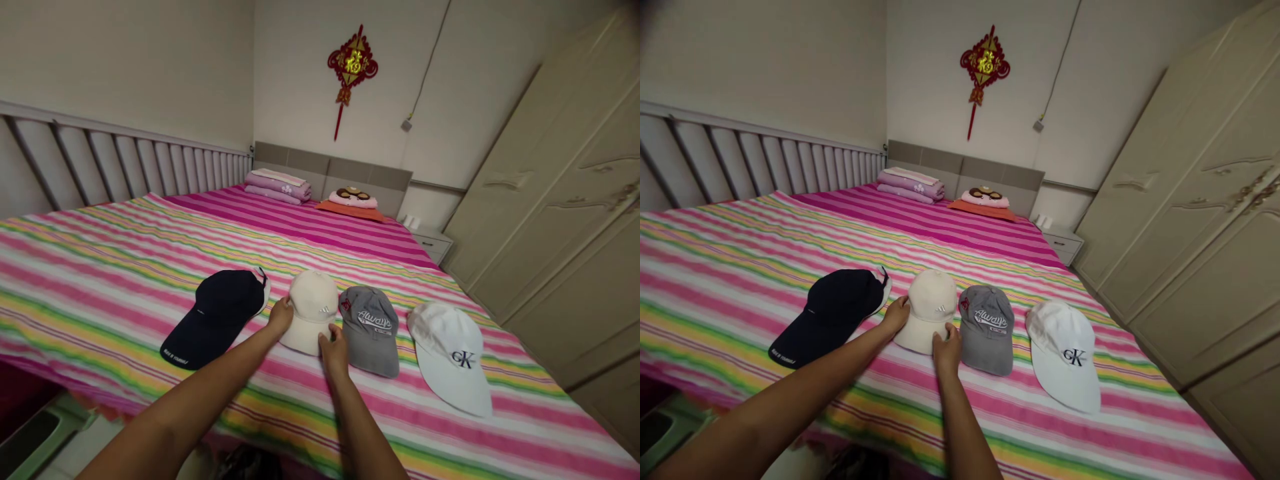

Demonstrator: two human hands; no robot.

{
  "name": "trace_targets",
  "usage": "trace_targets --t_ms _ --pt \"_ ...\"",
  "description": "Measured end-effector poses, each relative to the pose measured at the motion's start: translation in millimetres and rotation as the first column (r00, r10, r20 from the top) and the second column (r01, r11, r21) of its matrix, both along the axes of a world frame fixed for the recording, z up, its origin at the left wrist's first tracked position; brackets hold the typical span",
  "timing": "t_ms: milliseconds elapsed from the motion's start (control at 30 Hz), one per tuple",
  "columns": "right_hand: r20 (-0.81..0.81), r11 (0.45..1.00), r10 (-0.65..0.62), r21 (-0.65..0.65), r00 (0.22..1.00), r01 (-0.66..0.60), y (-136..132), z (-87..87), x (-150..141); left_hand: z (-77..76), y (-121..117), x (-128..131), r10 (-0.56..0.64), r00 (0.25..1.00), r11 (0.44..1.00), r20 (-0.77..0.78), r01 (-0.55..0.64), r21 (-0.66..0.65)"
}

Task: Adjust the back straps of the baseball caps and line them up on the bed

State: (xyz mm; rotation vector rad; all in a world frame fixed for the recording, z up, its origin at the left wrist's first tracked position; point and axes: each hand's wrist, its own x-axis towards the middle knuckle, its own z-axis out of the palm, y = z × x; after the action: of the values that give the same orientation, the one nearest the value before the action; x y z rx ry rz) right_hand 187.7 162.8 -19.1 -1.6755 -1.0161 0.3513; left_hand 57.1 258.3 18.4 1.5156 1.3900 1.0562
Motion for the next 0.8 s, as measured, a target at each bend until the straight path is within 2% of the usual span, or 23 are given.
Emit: trace_targets --t_ms 200,367,567,800 --pt "0.127 0.995 -0.005 -0.102 0.992 0.018 -12 15.2 -8 -8.3 -11 -8 -0.048 0.998 0.995 -0.044 0.051 0.089" --pt "0.289 0.987 0.069 -0.158 0.955 -0.024 -29 24.5 -18 -14.5 -25 -17 -0.07 0.993 0.99 -0.097 0.081 0.117" --pt "0.433 0.979 0.118 -0.204 0.894 -0.031 -40 23.8 -25 -17.8 -41 -19 -0.113 0.977 0.983 -0.18 0.136 0.123" --pt "0.517 0.973 0.15 -0.23 0.843 -0.032 -43 21.7 -25 -20.0 -54 -27 -0.176 0.948 0.97 -0.266 0.213 0.117"
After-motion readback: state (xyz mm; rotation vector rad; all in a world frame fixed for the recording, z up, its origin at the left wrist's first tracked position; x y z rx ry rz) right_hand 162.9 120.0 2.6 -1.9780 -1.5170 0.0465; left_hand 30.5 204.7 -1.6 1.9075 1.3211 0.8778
